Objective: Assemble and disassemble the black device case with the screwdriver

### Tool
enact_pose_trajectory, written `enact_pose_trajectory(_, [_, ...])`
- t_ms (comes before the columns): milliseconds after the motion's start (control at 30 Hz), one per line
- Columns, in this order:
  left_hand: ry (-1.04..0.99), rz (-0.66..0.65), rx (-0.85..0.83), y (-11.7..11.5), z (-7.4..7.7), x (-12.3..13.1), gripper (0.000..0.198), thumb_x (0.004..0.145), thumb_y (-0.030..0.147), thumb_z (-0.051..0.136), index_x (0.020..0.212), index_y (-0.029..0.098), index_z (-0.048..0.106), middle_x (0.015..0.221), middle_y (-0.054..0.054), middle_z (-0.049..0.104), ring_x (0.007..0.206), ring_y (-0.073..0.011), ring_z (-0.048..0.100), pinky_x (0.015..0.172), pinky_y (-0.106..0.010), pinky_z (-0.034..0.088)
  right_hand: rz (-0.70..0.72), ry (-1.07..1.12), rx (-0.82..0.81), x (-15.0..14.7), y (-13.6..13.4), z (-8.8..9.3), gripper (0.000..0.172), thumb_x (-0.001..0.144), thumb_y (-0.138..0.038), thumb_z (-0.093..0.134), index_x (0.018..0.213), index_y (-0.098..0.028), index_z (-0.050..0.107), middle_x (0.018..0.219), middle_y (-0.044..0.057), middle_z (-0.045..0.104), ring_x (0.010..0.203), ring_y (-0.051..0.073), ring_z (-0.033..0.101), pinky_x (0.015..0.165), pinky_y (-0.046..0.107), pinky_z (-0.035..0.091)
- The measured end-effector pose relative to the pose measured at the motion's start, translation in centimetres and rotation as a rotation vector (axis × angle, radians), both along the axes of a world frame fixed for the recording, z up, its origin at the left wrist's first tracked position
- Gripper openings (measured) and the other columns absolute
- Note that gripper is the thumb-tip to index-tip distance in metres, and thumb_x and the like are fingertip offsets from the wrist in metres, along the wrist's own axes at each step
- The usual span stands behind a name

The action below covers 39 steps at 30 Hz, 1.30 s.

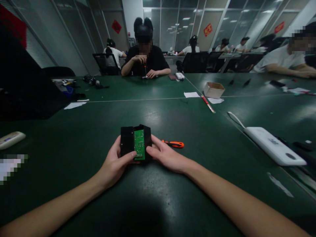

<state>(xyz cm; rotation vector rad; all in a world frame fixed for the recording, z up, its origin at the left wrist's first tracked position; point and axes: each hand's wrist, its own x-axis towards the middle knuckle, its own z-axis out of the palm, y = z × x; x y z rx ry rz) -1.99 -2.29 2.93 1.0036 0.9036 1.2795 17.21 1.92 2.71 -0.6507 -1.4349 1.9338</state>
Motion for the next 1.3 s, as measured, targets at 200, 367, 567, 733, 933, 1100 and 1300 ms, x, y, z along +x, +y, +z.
enact_pose_trajectory(200, [0.182, 0.088, 0.097, -0.2, 0.7, 0.5, 0.038, 0.073, 0.017, 0.079, 0.104, 0.021, 0.056, 0.097, -0.003, 0.063, 0.09, -0.0196, 0.063, 0.082, -0.03, 0.051, -0.072, -0.031, 0.017, -0.6, -0.2, 0.1, 0.047, 0.085, -0.026, 0.066, 0.129, -0.022, 0.052, 0.117, 0.006, 0.068, 0.104, 0.02, 0.066, 0.099, 0.039, 0.046])
enact_pose_trajectory(367, [0.207, 0.09, 0.13, -0.5, 0.6, 0.7, 0.041, 0.071, 0.019, 0.08, 0.103, 0.022, 0.055, 0.095, -0.002, 0.06, 0.082, -0.018, 0.062, 0.074, -0.03, 0.054, -0.113, -0.057, 0.021, -0.6, -0.4, -0.1, 0.041, 0.085, -0.025, 0.059, 0.126, -0.022, 0.054, 0.111, 0.005, 0.069, 0.097, 0.021, 0.066, 0.091, 0.039, 0.048])
enact_pose_trajectory(567, [0.048, 0.001, 0.047, -0.3, 0.4, 0.3, 0.031, 0.079, 0.026, 0.072, 0.106, 0.021, 0.058, 0.098, -0.004, 0.063, 0.081, -0.0188, 0.065, 0.07, -0.032, 0.058, -0.127, 0.049, -0.048, -0.8, -0.4, -0.2, 0.035, 0.084, -0.026, 0.057, 0.119, -0.02, 0.056, 0.11, 0.007, 0.071, 0.103, 0.023, 0.066, 0.094, 0.043, 0.049])
enact_pose_trajectory(733, [-0.226, -0.165, -0.109, 0.6, 0.8, -0.5, 0.022, 0.086, 0.019, 0.055, 0.106, 0.015, 0.065, 0.109, -0.01, 0.068, 0.1, -0.0237, 0.066, 0.083, -0.037, 0.058, -0.194, 0.141, -0.187, -0.9, 0.0, 0.1, 0.03, 0.086, -0.018, 0.05, 0.115, -0.02, 0.054, 0.105, 0.008, 0.072, 0.088, 0.022, 0.07, 0.076, 0.044, 0.059])
enact_pose_trajectory(933, [-0.277, -0.272, -0.169, 1.2, 0.7, -1.0, 0.024, 0.092, 0.013, 0.053, 0.111, 0.013, 0.068, 0.118, -0.012, 0.068, 0.112, -0.0212, 0.064, 0.097, -0.035, 0.054, -0.265, 0.129, -0.255, -0.7, 0.2, 0.6, 0.021, 0.097, -0.025, 0.044, 0.112, -0.017, 0.057, 0.104, 0.011, 0.072, 0.084, 0.018, 0.069, 0.077, 0.038, 0.06])
enact_pose_trajectory(1100, [-0.27, -0.268, -0.173, 1.4, 0.7, -1.3, 0.023, 0.092, 0.014, 0.057, 0.113, 0.015, 0.067, 0.118, -0.012, 0.068, 0.105, -0.0202, 0.067, 0.094, -0.036, 0.055, -0.229, 0.183, -0.273, -0.7, 0.1, 0.7, 0.029, 0.098, -0.032, 0.043, 0.118, -0.016, 0.057, 0.112, 0.014, 0.071, 0.096, 0.021, 0.069, 0.092, 0.046, 0.054])
enact_pose_trajectory(1300, [-0.245, -0.264, -0.172, 1.5, 0.7, -1.4, 0.026, 0.09, 0.018, 0.063, 0.115, 0.017, 0.067, 0.123, -0.011, 0.068, 0.101, -0.0204, 0.068, 0.091, -0.036, 0.057, -0.214, 0.173, -0.205, -0.7, -0.1, 0.5, 0.028, 0.093, -0.024, 0.048, 0.119, -0.018, 0.057, 0.112, 0.012, 0.072, 0.095, 0.021, 0.07, 0.09, 0.048, 0.055])
